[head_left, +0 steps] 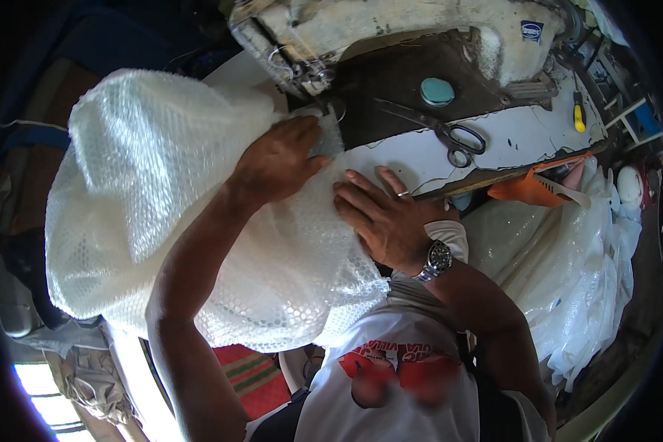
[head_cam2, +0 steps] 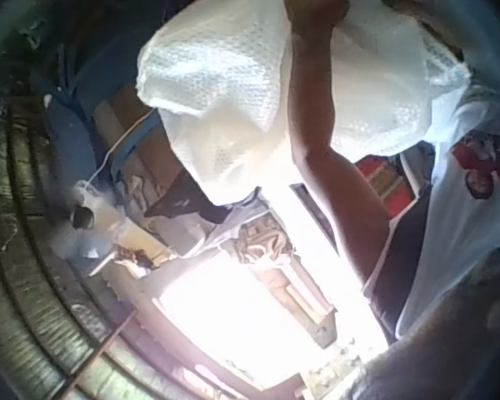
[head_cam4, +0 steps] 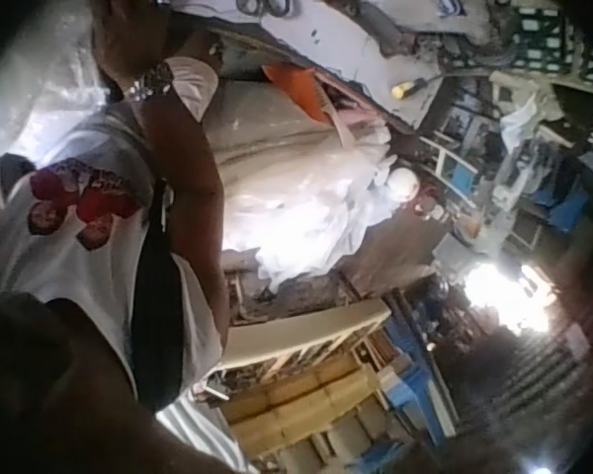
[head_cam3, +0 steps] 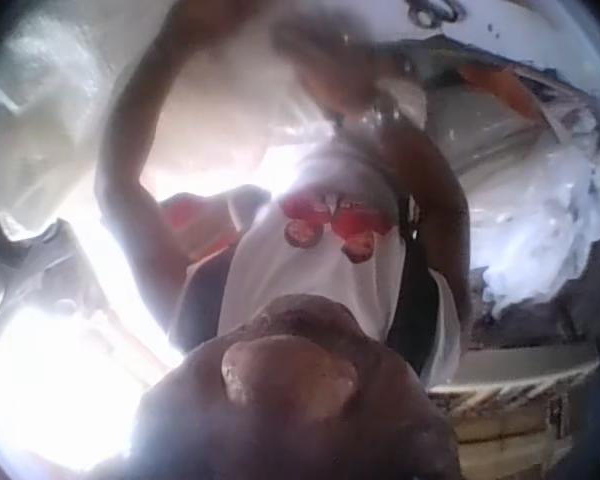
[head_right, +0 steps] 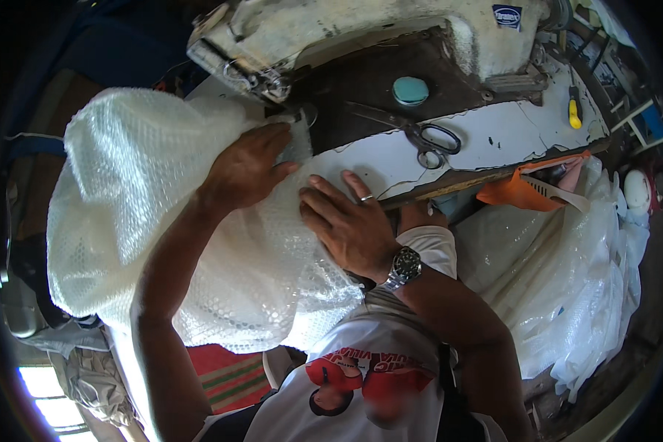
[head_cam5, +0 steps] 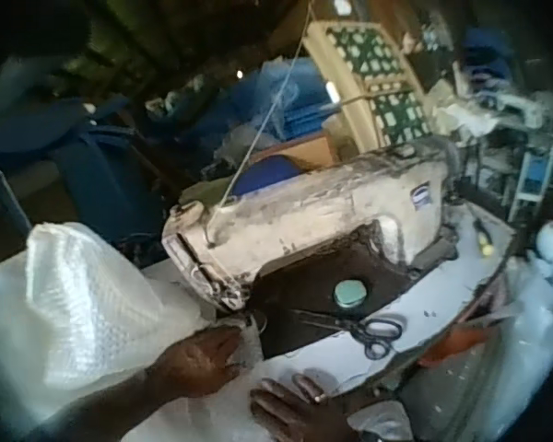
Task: The recorder is using an industrial sewing machine to join or hem sheets of bubble wrap material.
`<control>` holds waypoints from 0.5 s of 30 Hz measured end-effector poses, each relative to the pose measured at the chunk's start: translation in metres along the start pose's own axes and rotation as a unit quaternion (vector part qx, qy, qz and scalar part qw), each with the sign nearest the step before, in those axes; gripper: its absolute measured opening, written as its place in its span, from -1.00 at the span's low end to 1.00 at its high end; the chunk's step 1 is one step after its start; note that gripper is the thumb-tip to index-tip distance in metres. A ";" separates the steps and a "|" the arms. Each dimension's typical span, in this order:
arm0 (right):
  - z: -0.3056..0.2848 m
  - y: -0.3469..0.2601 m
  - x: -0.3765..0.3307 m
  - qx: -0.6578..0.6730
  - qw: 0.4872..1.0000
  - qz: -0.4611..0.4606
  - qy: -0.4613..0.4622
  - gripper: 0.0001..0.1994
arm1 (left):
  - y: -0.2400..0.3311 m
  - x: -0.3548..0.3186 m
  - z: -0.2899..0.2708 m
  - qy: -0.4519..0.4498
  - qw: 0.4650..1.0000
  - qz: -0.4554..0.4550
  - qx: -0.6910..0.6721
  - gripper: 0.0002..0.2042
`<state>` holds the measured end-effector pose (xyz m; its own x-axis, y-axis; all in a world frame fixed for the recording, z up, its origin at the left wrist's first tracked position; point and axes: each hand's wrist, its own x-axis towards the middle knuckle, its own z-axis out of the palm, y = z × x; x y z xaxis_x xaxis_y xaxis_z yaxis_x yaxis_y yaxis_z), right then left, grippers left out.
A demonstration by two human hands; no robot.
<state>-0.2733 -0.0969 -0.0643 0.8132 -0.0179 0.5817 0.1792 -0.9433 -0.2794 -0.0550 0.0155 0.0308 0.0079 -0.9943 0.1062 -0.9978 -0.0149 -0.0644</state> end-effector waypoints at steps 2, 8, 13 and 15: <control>-0.002 0.002 0.006 0.026 1.000 -0.005 -0.005 -0.70 | -0.006 -0.009 0.013 0.071 0.995 -0.028 -0.057 -0.48; -0.022 0.025 0.023 0.113 0.990 -0.055 -0.060 -0.77 | 0.013 -0.014 0.013 0.055 0.992 -0.086 -0.073 -0.44; -0.032 0.029 0.032 0.116 0.984 -0.074 -0.113 -0.75 | 0.014 -0.009 0.014 0.027 0.990 -0.117 -0.077 -0.47; -0.030 0.029 0.032 0.110 0.984 -0.074 -0.123 -0.74 | 0.010 -0.010 0.020 0.028 0.990 -0.120 -0.072 -0.48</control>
<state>-0.2587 -0.1348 -0.0309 0.8736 0.2199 0.4341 0.3988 -0.8347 -0.3797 -0.0638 0.0230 0.0093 0.2466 -0.9563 0.1569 -0.9666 -0.2312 0.1103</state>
